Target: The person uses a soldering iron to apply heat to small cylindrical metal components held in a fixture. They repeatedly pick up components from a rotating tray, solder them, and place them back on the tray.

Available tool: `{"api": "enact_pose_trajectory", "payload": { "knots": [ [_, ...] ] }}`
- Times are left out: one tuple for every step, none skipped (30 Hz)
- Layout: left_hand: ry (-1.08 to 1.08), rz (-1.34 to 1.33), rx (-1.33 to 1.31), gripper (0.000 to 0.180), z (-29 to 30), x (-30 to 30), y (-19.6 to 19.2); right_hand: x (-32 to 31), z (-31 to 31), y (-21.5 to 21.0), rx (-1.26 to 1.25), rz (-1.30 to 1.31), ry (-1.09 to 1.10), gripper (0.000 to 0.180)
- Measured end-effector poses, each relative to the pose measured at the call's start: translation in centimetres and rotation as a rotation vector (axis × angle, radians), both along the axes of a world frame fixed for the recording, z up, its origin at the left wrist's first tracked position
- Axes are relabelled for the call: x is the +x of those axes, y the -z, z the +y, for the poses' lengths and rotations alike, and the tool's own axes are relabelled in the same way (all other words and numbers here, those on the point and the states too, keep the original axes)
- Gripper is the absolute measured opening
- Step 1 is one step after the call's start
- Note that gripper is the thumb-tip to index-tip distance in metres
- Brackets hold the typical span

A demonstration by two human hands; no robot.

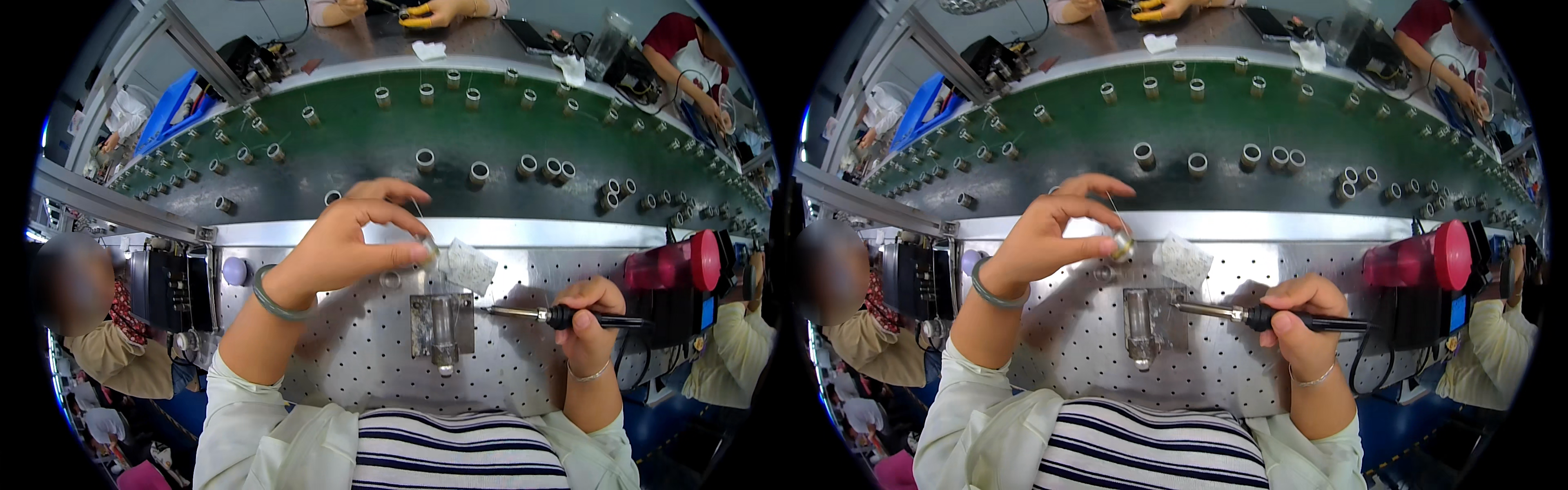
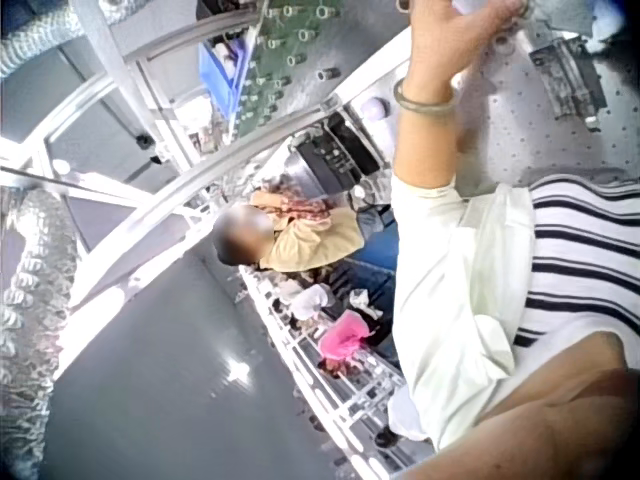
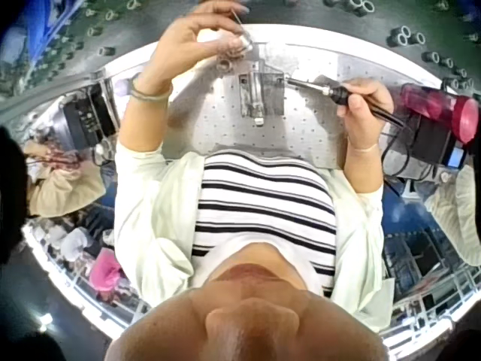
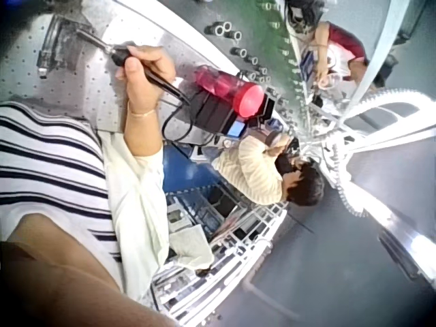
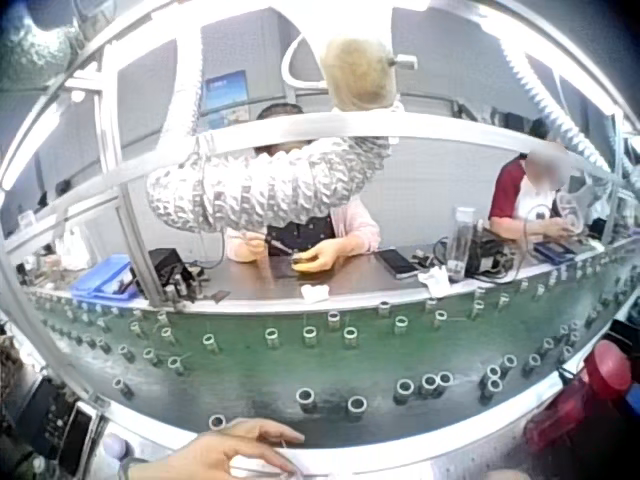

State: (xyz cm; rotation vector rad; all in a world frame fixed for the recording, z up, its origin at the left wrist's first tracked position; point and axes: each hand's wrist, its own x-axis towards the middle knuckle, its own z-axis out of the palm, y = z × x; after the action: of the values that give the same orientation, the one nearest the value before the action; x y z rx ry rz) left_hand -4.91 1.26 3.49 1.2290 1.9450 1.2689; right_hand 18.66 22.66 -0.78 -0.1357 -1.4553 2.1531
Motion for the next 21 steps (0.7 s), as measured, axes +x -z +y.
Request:
{"api": "enact_pose_trajectory", "payload": {
  "knots": [
    [0.094,-0.152,-0.002,0.023,-0.1,0.6,0.1,0.1,-0.1,-0.1,0.055,-0.03,-0.007,0.027],
    [0.187,-0.305,0.0,0.022,-0.1,1.2,0.3,0.1,-0.3,-0.2,0.056,-0.025,-0.017,0.027],
    [0.249,-0.36,-0.033,0.021,0.3,1.4,0.4,0.1,-0.3,-0.2,0.058,-0.023,-0.019,0.027],
    [0.277,-0.47,-0.045,0.022,0.5,1.6,0.7,0.2,-0.3,-0.2,0.062,-0.02,-0.021,0.027],
    [0.304,-0.58,-0.056,0.022,0.6,1.7,1.1,0.4,-0.3,0.0,0.044,-0.013,-0.021,0.024],
    [0.327,-0.678,-0.069,0.023,0.7,1.5,1.2,0.3,-0.3,0.1,0.024,0.005,-0.022,0.022],
    [0.401,-0.674,-0.08,0.027,0.5,1.3,1.4,0.2,-0.3,0.2,0.004,0.024,-0.023,0.02],
    [0.425,-0.684,-0.053,0.032,0.4,1.4,1.3,0.2,-0.3,0.2,0.001,0.028,-0.029,0.019],
    [0.454,-0.698,-0.023,0.038,0.4,1.6,1.4,0.1,-0.3,0.1,0.003,0.028,-0.032,0.019],
    [0.483,-0.711,0.008,0.043,0.4,1.9,1.5,0.1,-0.3,0.1,0.003,0.028,-0.036,0.018],
    [0.403,-0.76,0.058,0.063,-0.1,2.4,1.9,0.1,-0.4,0.2,0.002,0.03,-0.039,0.018],
    [0.346,-0.816,0.073,0.066,-0.2,2.8,1.9,0.2,-0.4,0.2,0.002,0.03,-0.037,0.017],
    [0.288,-0.872,0.087,0.071,-0.2,3.2,1.4,0.2,-0.4,0.3,0.002,0.03,-0.035,0.016],
    [0.228,-0.927,0.101,0.075,-0.2,3.5,1.1,0.2,-0.4,0.3,-0.003,0.029,-0.049,0.016],
    [0.161,-0.944,0.072,0.076,-0.2,4.3,1.1,0.1,-0.4,0.1,-0.008,0.027,-0.069,0.015],
    [0.126,-0.946,0.051,0.075,-0.2,4.8,1.3,0.1,-0.5,0.0,-0.014,0.025,-0.09,0.015],
    [0.09,-0.948,0.031,0.074,-0.2,5.2,1.6,0.0,-0.5,0.1,-0.004,0.026,-0.099,0.015],
    [0.057,-0.95,0.011,0.073,-0.1,5.5,1.7,0.0,-0.6,0.0,0.007,0.026,-0.106,0.015],
    [0.036,-1.012,-0.009,0.071,0.0,5.7,1.3,0.1,-0.6,0.0,0.018,0.026,-0.114,0.015],
    [0.063,-1.037,-0.013,0.071,0.0,5.7,1.5,0.1,-0.6,-0.1,0.024,0.024,-0.119,0.015],
    [0.091,-1.058,-0.02,0.071,-0.2,5.5,1.6,0.2,-0.7,0.0,0.028,0.027,-0.122,0.015]
  ]
}}
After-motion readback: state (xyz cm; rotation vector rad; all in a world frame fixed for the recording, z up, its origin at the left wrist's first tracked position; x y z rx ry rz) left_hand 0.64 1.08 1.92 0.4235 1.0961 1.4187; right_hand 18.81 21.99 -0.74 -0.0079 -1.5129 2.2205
